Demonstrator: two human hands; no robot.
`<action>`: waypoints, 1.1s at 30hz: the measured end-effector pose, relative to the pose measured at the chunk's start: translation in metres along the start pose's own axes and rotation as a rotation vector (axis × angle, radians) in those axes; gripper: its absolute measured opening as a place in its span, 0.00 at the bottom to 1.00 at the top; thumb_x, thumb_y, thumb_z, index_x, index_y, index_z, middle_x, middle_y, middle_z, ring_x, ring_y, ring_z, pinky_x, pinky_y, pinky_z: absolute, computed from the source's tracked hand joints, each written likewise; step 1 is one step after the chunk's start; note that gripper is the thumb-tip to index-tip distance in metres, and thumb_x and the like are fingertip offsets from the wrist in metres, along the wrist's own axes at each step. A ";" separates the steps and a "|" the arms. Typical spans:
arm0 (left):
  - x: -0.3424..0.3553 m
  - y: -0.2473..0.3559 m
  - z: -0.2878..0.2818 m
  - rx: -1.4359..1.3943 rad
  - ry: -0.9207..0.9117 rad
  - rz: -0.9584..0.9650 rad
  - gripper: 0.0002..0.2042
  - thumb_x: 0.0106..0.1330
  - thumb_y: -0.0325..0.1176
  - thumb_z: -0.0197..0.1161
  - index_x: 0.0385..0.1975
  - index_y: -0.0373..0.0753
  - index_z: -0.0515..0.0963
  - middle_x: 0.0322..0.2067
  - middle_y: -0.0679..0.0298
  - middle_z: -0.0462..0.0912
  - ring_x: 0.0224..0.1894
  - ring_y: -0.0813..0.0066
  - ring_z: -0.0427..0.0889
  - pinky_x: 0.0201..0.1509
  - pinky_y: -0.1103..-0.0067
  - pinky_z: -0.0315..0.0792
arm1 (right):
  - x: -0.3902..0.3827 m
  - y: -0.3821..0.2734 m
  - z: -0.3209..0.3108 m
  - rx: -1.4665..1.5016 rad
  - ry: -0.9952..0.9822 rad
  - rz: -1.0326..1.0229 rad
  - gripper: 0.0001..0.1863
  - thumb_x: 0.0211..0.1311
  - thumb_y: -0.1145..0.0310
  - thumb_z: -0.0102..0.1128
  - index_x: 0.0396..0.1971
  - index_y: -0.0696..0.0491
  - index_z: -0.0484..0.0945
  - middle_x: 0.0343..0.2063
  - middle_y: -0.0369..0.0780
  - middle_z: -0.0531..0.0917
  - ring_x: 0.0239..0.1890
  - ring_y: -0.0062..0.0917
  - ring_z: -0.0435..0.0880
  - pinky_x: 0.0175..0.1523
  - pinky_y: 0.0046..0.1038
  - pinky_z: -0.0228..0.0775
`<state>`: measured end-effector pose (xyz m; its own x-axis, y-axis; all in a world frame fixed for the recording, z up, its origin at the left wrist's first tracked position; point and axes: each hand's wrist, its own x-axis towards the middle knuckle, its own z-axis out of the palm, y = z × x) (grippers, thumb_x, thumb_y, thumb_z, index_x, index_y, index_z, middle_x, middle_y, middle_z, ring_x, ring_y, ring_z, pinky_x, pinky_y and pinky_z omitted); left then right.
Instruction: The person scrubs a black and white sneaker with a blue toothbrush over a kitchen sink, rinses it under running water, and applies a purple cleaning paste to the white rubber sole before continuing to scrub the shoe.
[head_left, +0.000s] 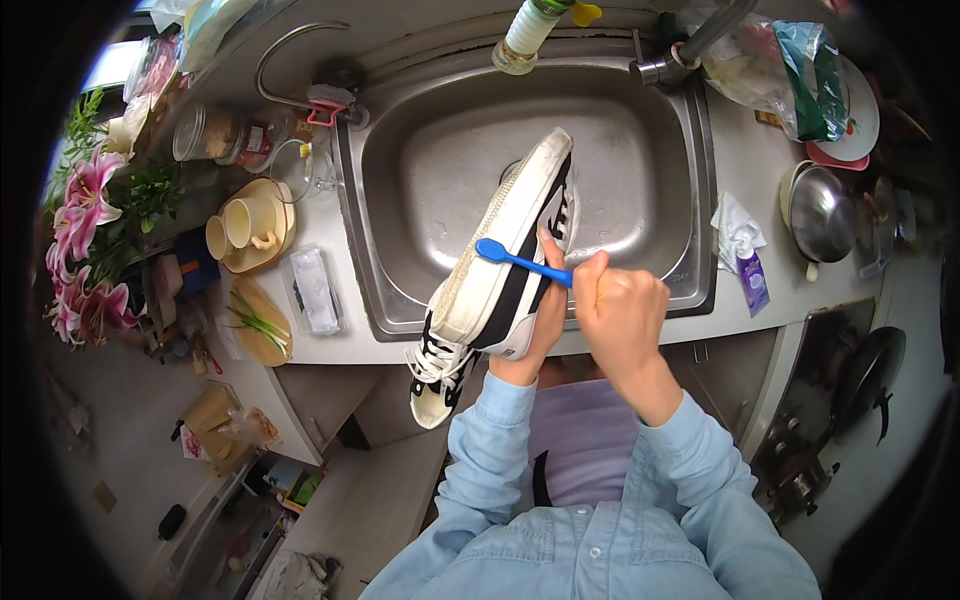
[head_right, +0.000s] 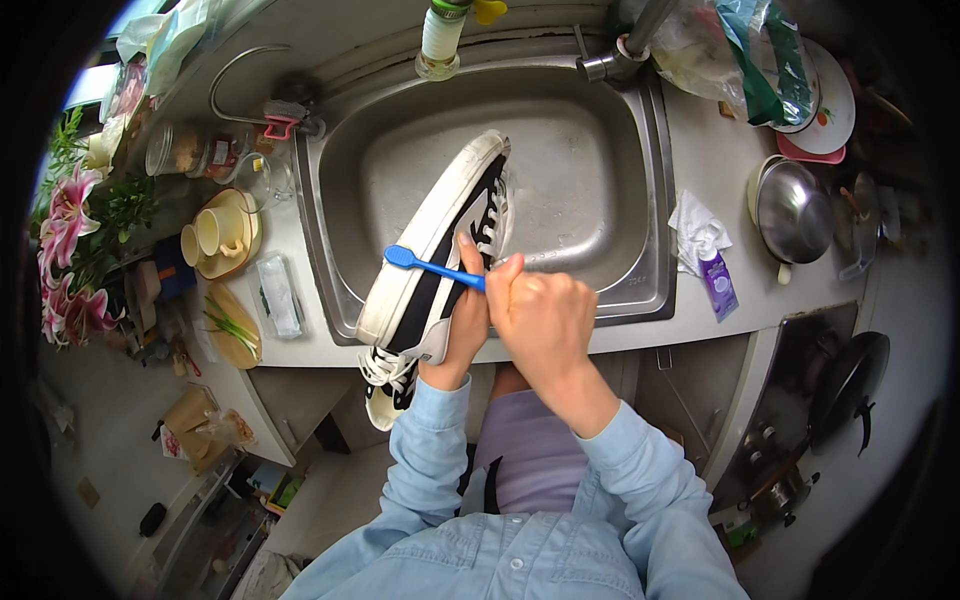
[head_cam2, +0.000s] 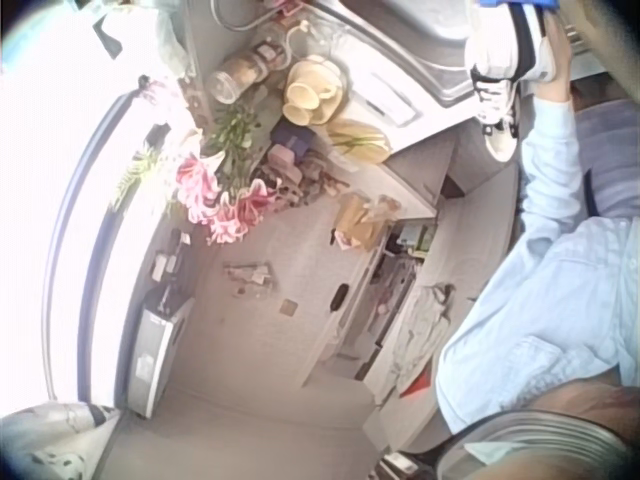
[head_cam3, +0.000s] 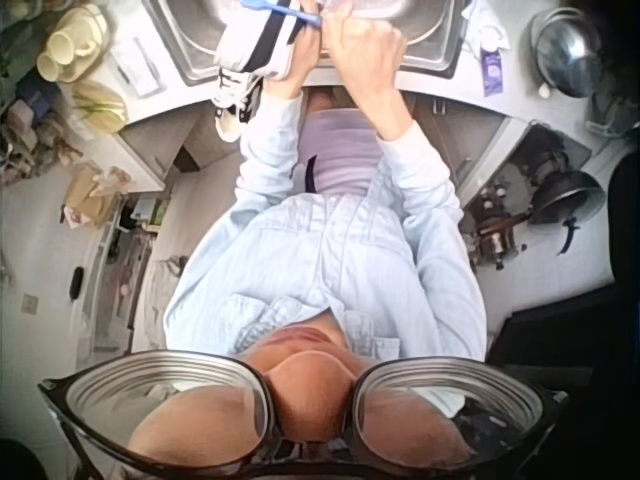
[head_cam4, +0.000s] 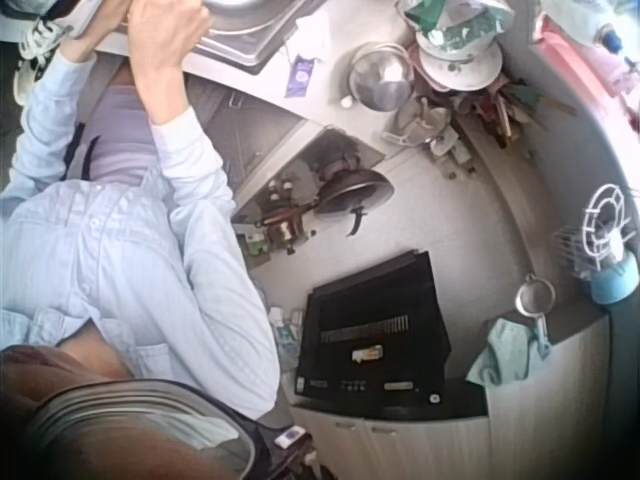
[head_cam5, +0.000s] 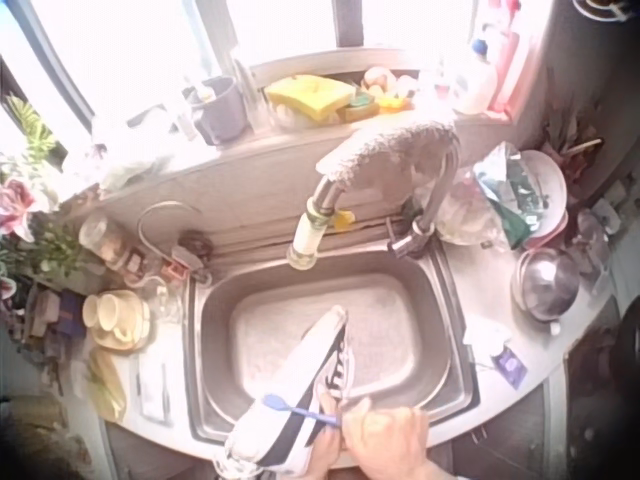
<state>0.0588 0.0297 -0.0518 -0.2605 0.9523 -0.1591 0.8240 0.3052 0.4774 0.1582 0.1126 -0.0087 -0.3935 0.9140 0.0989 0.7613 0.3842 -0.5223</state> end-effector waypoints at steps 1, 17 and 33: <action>-0.001 -0.004 0.004 0.111 0.096 0.079 0.25 0.70 0.28 0.50 0.67 0.29 0.64 0.58 0.46 0.76 0.60 0.54 0.77 0.64 0.64 0.70 | 0.007 0.006 0.001 -0.056 0.021 0.007 0.27 0.67 0.66 0.52 0.05 0.56 0.76 0.05 0.50 0.71 0.07 0.45 0.73 0.16 0.43 0.65; 0.009 0.014 -0.017 -0.210 0.013 -0.101 0.22 0.71 0.27 0.49 0.65 0.30 0.69 0.56 0.47 0.78 0.58 0.52 0.78 0.61 0.64 0.71 | 0.024 0.014 0.008 -0.063 0.068 0.041 0.27 0.66 0.67 0.54 0.04 0.55 0.75 0.05 0.48 0.71 0.07 0.43 0.73 0.14 0.41 0.63; 0.013 0.025 -0.033 -0.685 0.155 -0.261 0.13 0.76 0.32 0.55 0.50 0.30 0.81 0.39 0.54 0.86 0.39 0.59 0.85 0.45 0.70 0.76 | 0.033 0.038 0.008 -0.035 0.103 -0.091 0.26 0.65 0.67 0.55 0.04 0.55 0.74 0.06 0.46 0.72 0.08 0.42 0.73 0.17 0.40 0.64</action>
<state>0.0595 0.0496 -0.0130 -0.5141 0.8231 -0.2412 0.2413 0.4086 0.8802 0.1702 0.1566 -0.0318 -0.4079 0.8831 0.2318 0.7434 0.4686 -0.4773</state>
